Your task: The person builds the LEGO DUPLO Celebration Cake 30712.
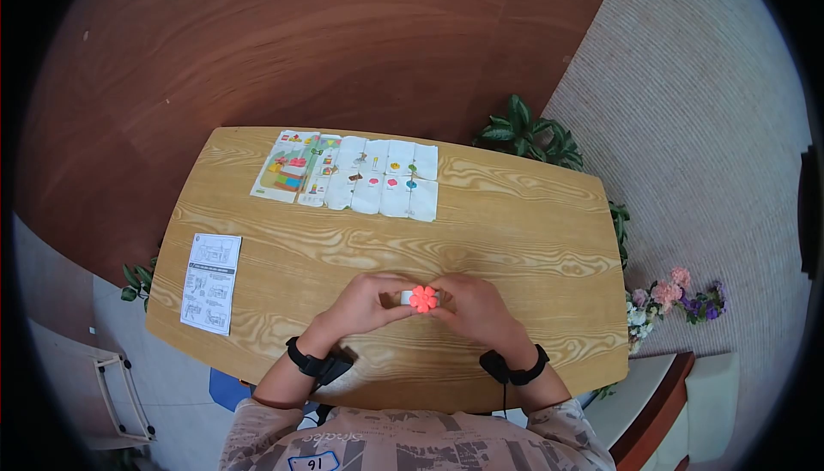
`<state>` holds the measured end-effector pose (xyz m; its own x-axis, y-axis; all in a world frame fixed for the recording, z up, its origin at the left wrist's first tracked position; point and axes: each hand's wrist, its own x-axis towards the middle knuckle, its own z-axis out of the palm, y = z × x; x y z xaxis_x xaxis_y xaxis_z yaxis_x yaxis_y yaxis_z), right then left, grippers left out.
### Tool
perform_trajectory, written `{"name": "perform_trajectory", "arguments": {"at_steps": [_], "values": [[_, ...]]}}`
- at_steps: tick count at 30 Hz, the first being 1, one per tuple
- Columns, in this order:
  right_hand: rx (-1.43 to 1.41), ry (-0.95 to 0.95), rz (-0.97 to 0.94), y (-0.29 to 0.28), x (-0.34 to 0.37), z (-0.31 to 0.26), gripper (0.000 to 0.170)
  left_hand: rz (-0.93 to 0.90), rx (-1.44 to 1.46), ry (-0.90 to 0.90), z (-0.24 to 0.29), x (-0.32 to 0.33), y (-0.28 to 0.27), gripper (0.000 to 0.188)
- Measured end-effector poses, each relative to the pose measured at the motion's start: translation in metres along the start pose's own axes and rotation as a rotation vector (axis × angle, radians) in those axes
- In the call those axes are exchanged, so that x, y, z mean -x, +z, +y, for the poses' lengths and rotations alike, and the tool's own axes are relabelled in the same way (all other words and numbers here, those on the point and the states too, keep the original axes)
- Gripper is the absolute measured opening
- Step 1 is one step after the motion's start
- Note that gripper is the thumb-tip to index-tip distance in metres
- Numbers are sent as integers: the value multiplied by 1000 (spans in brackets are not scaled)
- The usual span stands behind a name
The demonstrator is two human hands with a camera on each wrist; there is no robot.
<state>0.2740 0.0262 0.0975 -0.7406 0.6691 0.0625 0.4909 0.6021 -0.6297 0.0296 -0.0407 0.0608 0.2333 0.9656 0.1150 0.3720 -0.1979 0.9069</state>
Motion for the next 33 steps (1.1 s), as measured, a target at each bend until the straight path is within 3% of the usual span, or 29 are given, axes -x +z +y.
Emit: {"name": "perform_trajectory", "arguments": {"at_steps": [4, 7, 10, 13, 25, 28, 33], "values": [[16, -3, 19, -1, 4, 5, 49, -7, 83, -68, 4, 0, -1, 38], [222, -35, 50, -14, 10, 25, 71, -14, -32, -125, -4, 0, 0, 43], [395, 155, -14, -9, 17, 47, 92, 8, -89, -5, -3, -2, -3, 54], [384, 196, -138, -4, 21, 48, 94, -1, -228, 95, -1, -2, -4, 65], [261, -82, -69, 26, 7, 37, 62, -82, -386, 31, -13, -1, 0, 56], [205, -81, -13, 27, 8, 39, 49, -83, -410, 82, -13, 0, -2, 54], [273, 94, -44, 19, 15, 41, 31, -106, -419, 56, -11, -1, -1, 54]]}}
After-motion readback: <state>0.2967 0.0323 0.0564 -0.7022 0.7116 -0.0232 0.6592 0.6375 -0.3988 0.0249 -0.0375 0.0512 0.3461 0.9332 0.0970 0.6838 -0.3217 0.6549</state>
